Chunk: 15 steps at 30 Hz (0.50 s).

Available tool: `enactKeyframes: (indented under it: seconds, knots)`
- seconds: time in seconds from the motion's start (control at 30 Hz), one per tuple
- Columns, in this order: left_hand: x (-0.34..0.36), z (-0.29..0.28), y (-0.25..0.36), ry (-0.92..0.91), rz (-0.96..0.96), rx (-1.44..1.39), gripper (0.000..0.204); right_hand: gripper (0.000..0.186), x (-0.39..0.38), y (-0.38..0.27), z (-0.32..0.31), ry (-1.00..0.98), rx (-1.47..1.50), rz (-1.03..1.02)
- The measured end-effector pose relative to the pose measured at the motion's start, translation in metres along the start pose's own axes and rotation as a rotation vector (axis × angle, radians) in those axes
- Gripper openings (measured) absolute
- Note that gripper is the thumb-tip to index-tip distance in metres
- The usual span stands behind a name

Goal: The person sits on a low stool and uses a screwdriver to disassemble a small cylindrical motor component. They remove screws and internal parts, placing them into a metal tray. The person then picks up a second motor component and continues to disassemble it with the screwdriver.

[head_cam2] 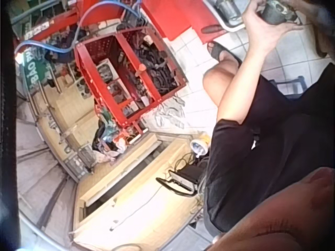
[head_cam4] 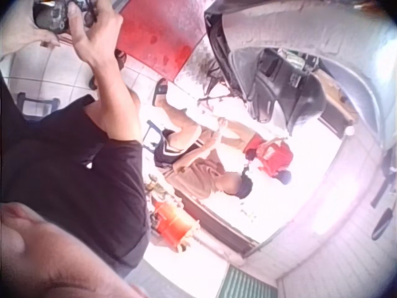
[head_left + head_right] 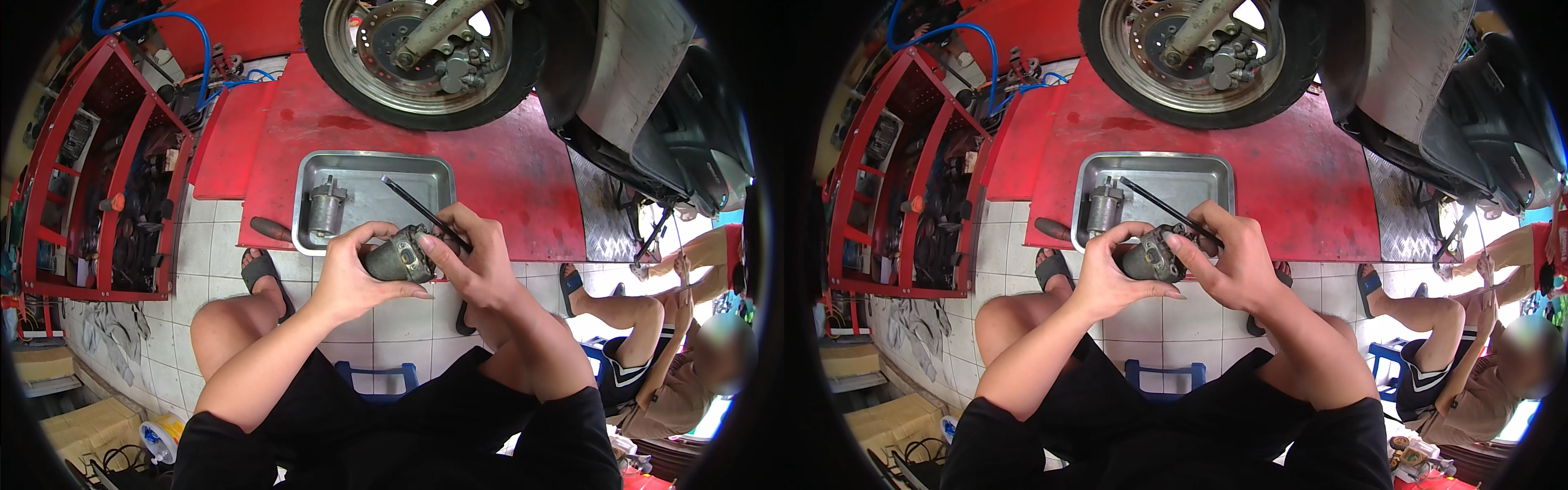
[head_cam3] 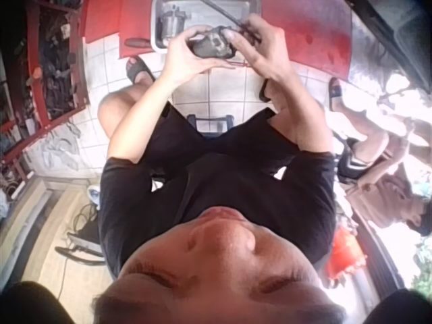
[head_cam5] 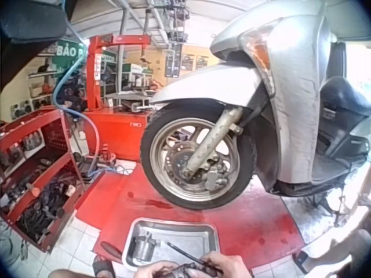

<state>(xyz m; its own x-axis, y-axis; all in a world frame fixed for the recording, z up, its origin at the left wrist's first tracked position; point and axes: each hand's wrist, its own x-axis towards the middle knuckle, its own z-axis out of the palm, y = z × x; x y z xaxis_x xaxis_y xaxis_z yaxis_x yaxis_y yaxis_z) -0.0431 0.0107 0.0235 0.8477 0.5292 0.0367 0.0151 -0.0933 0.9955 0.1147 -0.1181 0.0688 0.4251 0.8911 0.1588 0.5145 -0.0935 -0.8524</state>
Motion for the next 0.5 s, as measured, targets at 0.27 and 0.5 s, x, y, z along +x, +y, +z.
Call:
enactKeyframes:
  seconds: [0.27,0.5]
  knots:
    - [-0.0003,-0.0008,0.0020,0.005,-0.023,0.024,0.072,0.028,-0.0031,0.0009,0.0014,-0.005,-0.089,-0.013]
    - [-0.0007,-0.0016,-0.0006,-0.022,-0.018,0.045,0.073,0.024,-0.0025,0.0000,0.0082,0.020,-0.016,-0.037]
